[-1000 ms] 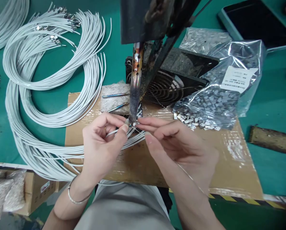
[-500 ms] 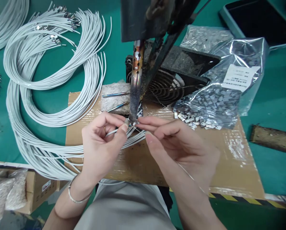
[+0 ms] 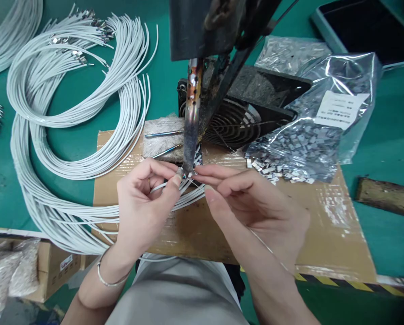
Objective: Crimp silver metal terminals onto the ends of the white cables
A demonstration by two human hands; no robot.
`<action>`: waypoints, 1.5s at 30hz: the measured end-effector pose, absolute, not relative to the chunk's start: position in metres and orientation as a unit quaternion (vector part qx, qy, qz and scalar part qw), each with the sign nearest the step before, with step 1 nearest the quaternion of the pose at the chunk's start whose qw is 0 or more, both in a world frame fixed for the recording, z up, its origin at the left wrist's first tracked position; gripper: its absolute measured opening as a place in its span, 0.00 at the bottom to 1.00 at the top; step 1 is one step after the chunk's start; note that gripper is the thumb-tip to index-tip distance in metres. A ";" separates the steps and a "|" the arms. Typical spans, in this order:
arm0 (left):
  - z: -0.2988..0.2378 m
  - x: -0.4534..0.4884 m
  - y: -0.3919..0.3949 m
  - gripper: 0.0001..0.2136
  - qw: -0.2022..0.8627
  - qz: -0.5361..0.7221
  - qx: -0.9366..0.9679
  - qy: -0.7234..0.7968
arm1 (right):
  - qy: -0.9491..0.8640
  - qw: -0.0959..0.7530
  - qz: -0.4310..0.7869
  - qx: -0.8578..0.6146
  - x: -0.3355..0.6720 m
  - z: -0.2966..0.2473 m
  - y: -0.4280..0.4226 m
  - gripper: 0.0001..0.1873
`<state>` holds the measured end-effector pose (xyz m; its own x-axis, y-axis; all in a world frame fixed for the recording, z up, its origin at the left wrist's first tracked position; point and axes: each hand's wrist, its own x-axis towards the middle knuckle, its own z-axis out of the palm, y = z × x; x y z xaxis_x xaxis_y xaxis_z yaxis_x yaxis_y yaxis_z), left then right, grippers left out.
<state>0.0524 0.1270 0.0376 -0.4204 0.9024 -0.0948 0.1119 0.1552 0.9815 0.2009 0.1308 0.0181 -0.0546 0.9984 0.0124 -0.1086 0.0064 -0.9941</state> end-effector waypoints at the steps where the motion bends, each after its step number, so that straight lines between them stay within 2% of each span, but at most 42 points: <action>1: 0.038 0.053 0.127 0.07 0.378 0.524 0.384 0.660 | -0.486 0.514 0.538 -0.459 0.201 0.018 0.131 0.10; 45: 0.038 0.050 0.123 0.06 0.390 0.521 0.403 0.643 | -0.486 0.523 0.544 -0.442 0.200 0.014 0.131 0.10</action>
<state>0.0503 0.1231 0.0385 -0.3710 0.9251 -0.0813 0.1116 0.1314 0.9850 0.2001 0.1309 0.0143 -0.0628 0.9977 0.0269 -0.1388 0.0180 -0.9902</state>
